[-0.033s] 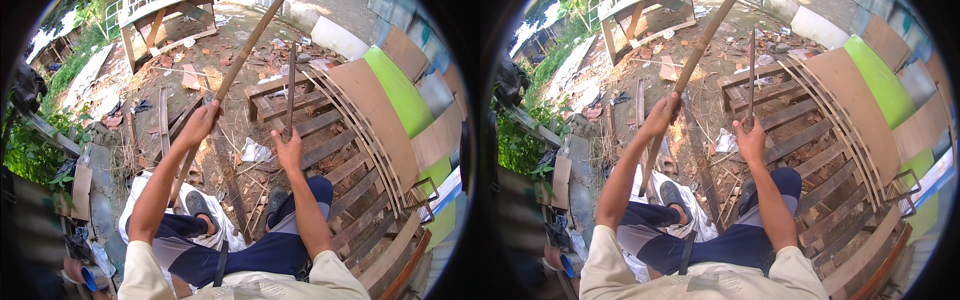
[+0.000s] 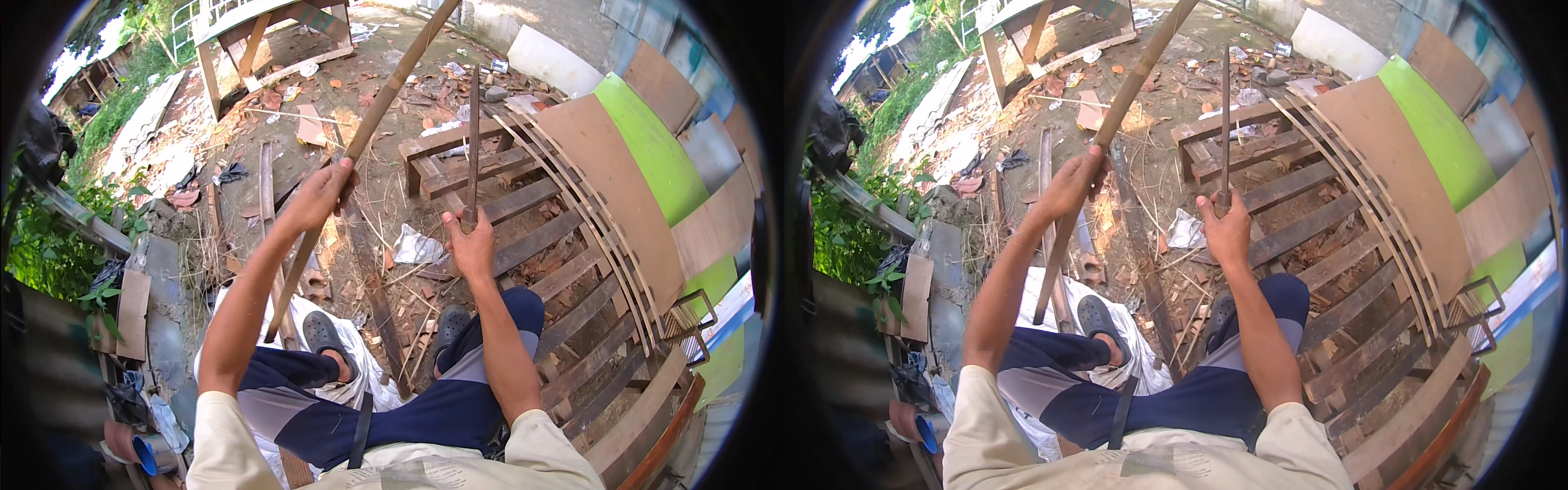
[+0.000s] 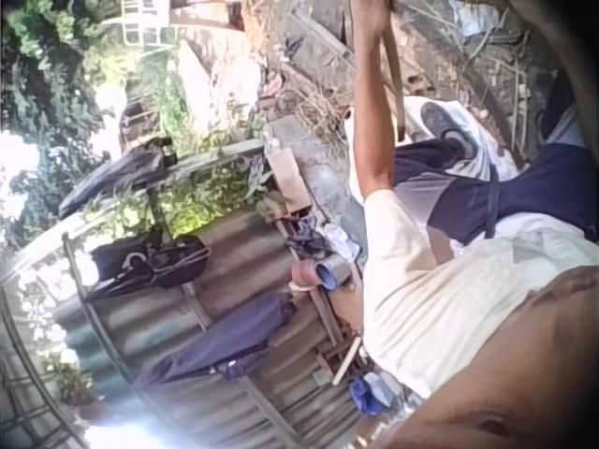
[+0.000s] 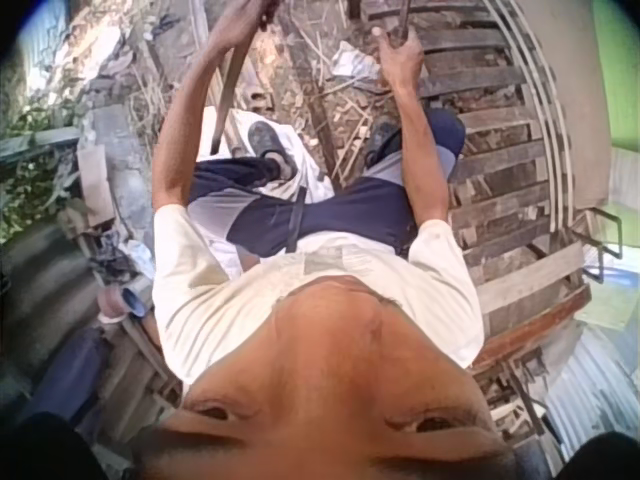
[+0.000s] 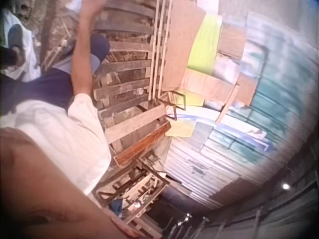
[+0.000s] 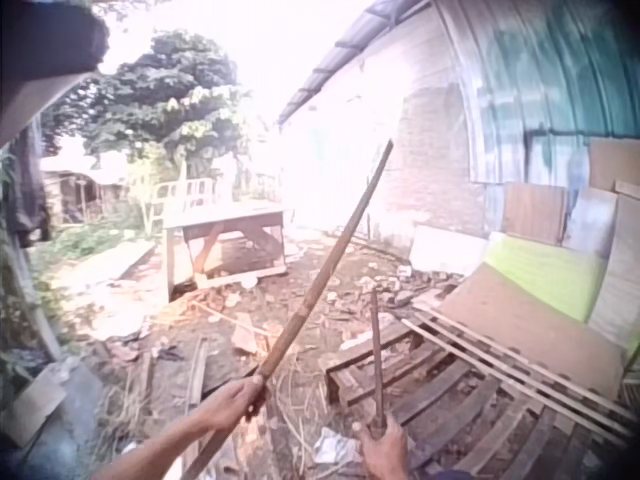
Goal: The person sits on the ground and uses a curved blade to shave thin strips from a long wooden stick. They repeatedly draw the blade along the stick to remove bark and smooth the surface, occasionally rotating the stick to work different sides.
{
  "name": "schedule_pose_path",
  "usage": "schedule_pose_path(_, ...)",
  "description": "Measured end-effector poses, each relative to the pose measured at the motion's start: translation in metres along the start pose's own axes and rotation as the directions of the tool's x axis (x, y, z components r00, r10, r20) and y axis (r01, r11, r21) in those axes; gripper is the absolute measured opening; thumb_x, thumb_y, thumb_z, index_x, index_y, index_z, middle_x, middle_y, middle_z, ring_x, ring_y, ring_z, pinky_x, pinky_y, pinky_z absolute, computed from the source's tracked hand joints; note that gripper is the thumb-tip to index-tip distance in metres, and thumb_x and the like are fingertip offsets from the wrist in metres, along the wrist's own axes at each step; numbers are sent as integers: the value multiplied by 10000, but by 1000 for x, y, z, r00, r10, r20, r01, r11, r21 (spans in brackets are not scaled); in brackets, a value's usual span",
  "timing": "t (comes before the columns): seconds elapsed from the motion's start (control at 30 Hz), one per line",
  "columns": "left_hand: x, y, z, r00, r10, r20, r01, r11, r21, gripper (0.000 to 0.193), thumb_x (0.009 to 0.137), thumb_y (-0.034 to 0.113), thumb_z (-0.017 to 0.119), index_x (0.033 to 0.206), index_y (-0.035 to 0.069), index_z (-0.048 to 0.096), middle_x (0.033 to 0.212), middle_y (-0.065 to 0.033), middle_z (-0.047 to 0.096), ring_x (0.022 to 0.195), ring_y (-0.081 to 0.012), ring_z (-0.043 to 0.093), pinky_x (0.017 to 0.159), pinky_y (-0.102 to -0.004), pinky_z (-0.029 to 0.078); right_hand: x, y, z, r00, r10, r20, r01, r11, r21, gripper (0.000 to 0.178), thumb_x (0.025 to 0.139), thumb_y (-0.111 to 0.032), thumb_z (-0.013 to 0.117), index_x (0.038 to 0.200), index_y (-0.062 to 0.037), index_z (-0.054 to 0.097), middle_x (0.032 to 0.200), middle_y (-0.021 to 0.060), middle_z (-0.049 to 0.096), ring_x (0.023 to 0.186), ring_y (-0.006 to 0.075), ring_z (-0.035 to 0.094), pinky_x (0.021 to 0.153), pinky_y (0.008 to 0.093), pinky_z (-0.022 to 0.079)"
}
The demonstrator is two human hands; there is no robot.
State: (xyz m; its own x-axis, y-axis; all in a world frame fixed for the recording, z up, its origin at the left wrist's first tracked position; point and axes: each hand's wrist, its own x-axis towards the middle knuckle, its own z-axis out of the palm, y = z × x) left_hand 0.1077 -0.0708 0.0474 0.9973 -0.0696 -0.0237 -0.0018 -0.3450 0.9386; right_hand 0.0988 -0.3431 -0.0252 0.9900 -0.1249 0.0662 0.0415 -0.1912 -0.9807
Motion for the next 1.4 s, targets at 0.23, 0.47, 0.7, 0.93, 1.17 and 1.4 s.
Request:
schedule_pose_path(0.23, -14, 65, -42, 991, -109, 75, 121, 976, -182, 550, 1006, 604, 196, 979, 126, 467, 642, 61, 312, 468, -59, 274, 441, -232, 261, 9, 8, 5, 985, -173, -2, 171, 975, -140, 507, 884, -467, 675, 769, 14, 569, 599, 93, 526, 558, 188, 485, 555, 352, 414)
schedule_pose_path(0.47, 0, 116, -64, 994, -61, -92, 64, 997, 30, 501, 1017, 550, 263, 945, 100, 470, 676, 47, 354, 493, -62, 326, 432, -235, 288, 6, -2, 13, 952, -304, -22, 300, 948, -110, 493, 903, -467, 652, 810, 14, 595, 571, 57, 488, 536, 147, 439, 515, 336, 370)
schedule_pose_path(0.7, -43, 90, -28, 959, -272, 76, 279, 955, -102, 450, 1031, 504, 312, 918, 91, 449, 685, 3, 481, 412, -54, 385, 315, -196, 293, -2, -3, 16, 924, -381, -32, 381, 925, -15, 446, 923, -441, 635, 856, -1, 622, 543, 25, 474, 501, 102, 427, 476, 294, 345)
schedule_pose_path(0.93, -78, 16, 12, 908, -405, 103, 410, 813, -414, 321, 1031, 389, 422, 909, 103, 500, 571, 26, 464, 375, -65, 404, 333, -209, 304, -26, -2, 32, 831, -457, 316, 526, 830, -183, 504, 891, -531, 624, 837, -30, 636, 575, 95, 567, 513, 305, 576, 478, 386, 421)
schedule_pose_path(1.17, -112, -45, 45, 879, -476, -34, 403, 778, -482, 367, 1017, 419, 465, 877, 84, 525, 530, 21, 451, 365, -69, 415, 330, -197, 306, -54, 5, 48, 642, -552, 532, 753, 586, -300, 481, 876, -528, 630, 882, -50, 679, 609, 87, 599, 530, 277, 626, 463, 356, 450)
schedule_pose_path(1.4, -128, -70, 51, 902, -431, 7, 378, 784, -492, 365, 1032, 403, 430, 982, 60, 544, 509, 27, 418, 327, -72, 385, 317, -203, 300, -28, 12, 48, 706, -498, 503, 702, 583, -409, 537, 893, -590, 577, 694, -91, 580, 531, 69, 543, 437, 252, 563, 416, 382, 421)
